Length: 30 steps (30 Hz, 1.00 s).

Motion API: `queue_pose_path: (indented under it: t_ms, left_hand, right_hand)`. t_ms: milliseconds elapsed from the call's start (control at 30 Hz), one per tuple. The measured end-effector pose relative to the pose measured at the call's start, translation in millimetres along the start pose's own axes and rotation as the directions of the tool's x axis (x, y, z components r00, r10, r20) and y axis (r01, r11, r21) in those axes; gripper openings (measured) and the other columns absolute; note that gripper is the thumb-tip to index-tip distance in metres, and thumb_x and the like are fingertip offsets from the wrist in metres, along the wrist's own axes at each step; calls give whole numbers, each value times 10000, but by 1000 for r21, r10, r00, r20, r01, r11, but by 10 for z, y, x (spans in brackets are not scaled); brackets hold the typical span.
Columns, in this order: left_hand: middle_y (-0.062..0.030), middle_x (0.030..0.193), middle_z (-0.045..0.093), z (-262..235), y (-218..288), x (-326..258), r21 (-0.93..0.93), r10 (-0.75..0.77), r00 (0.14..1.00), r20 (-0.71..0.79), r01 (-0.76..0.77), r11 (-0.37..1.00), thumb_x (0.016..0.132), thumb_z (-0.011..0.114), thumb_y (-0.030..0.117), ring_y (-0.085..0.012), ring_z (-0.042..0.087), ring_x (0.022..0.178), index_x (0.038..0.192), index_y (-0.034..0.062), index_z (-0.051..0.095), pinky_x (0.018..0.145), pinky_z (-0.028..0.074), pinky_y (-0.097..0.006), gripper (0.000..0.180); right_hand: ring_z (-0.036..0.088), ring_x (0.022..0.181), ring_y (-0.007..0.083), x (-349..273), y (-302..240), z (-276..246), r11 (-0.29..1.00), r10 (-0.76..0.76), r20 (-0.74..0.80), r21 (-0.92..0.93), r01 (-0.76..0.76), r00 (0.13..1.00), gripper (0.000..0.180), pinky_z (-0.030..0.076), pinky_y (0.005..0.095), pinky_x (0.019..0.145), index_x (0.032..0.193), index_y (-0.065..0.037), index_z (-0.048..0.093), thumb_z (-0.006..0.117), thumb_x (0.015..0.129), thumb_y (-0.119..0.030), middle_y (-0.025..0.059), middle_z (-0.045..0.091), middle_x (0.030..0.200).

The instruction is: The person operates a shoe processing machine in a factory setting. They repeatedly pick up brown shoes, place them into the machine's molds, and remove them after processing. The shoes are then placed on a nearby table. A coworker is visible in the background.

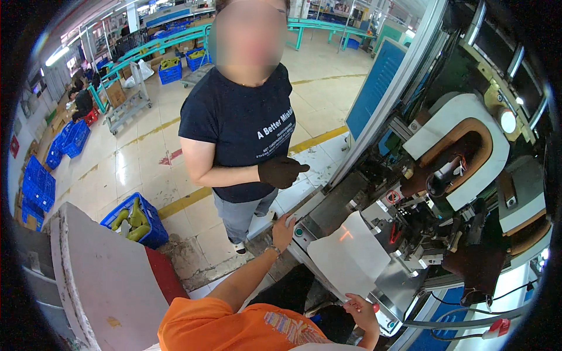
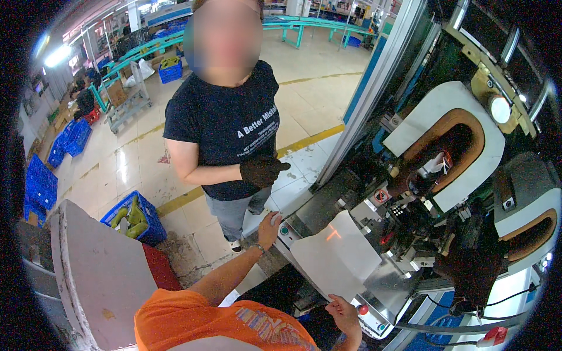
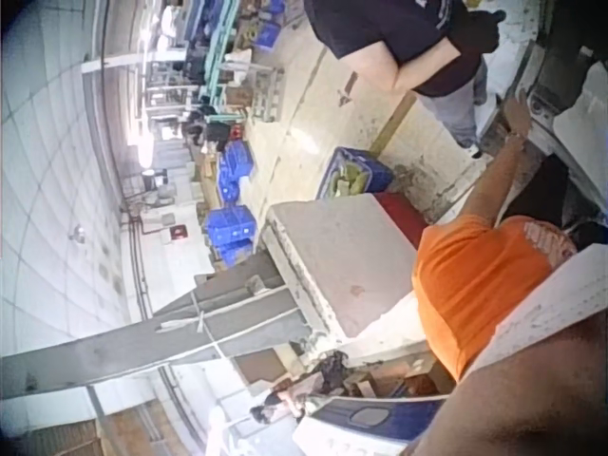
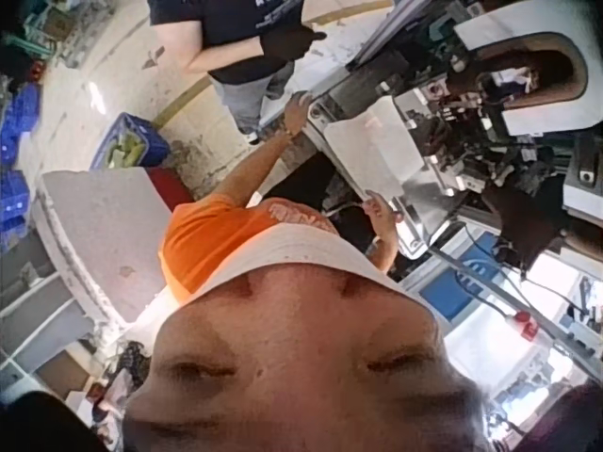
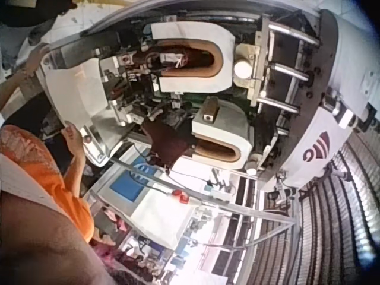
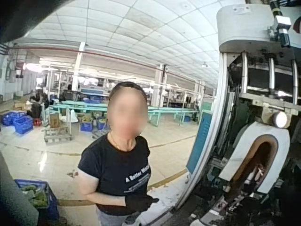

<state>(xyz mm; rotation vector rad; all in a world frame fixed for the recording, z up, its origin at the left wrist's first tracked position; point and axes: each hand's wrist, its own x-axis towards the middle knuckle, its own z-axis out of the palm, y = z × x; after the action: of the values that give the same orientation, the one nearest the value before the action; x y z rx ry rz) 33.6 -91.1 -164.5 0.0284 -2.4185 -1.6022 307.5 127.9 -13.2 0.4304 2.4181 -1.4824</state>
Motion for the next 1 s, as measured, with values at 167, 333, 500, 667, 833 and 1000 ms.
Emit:
queue_pose_path:
  t_ms: [167, 333, 500, 667, 833, 1000]
  left_hand:
    - [-216, 937, 598, 11, -37, -2, -24, 37, 999, -15, -37, 999, 850, 513, 281, -372, 562, 874, 1009, -2, 565, 776, 429, -416, 329]
    - [-226, 931, 595, 13, 19, -8, -18, 40, 999, 9, -40, 999, 851, 508, 288, -374, 559, 874, 1007, -8, 562, 774, 427, -409, 338]
    - [-213, 944, 599, 4, -5, -6, -6, 25, 1000, 12, -25, 1000, 854, 504, 308, -364, 572, 856, 1045, 25, 558, 746, 441, -398, 345]
    - [-205, 951, 600, 24, -33, 2, -29, -5, 1000, 23, 6, 1000, 856, 504, 298, -365, 571, 866, 1041, 37, 563, 746, 442, -396, 326]
    - [-206, 956, 600, 20, -45, 10, -37, -30, 999, 44, 32, 999, 855, 501, 286, -367, 570, 868, 1045, 31, 563, 753, 439, -393, 323]
    - [-209, 945, 602, 13, -17, 4, -52, -20, 999, 41, 22, 998, 858, 495, 278, -365, 571, 868, 1034, 21, 565, 757, 437, -392, 320]
  right_hand:
    - [583, 721, 116, -53, -215, -9, 998, -6, -106, 66, 13, 994, 293, 469, 231, 647, 1079, 10, 546, 544, 787, -5, 76, 610, 795]
    - [575, 652, 118, -93, -225, -46, 999, 29, -228, 49, -18, 973, 197, 465, 234, 625, 958, 12, 594, 549, 766, -1, 77, 614, 727]
    - [561, 589, 107, -127, -177, -80, 999, -23, -281, 18, 29, 959, 74, 432, 233, 570, 785, 11, 583, 558, 803, -56, 48, 613, 686]
    - [562, 598, 110, -193, -38, -68, 998, -13, -318, 61, 34, 948, 108, 437, 230, 574, 770, 23, 573, 532, 822, -63, 56, 617, 692]
    - [562, 605, 114, -230, -45, -59, 996, 8, -337, 81, 21, 941, 119, 444, 229, 584, 766, 23, 570, 507, 832, -53, 66, 616, 691]
    - [564, 605, 116, -239, 27, -90, 996, -24, -335, 72, 51, 942, 119, 449, 234, 579, 766, 26, 566, 497, 833, -44, 70, 615, 691]
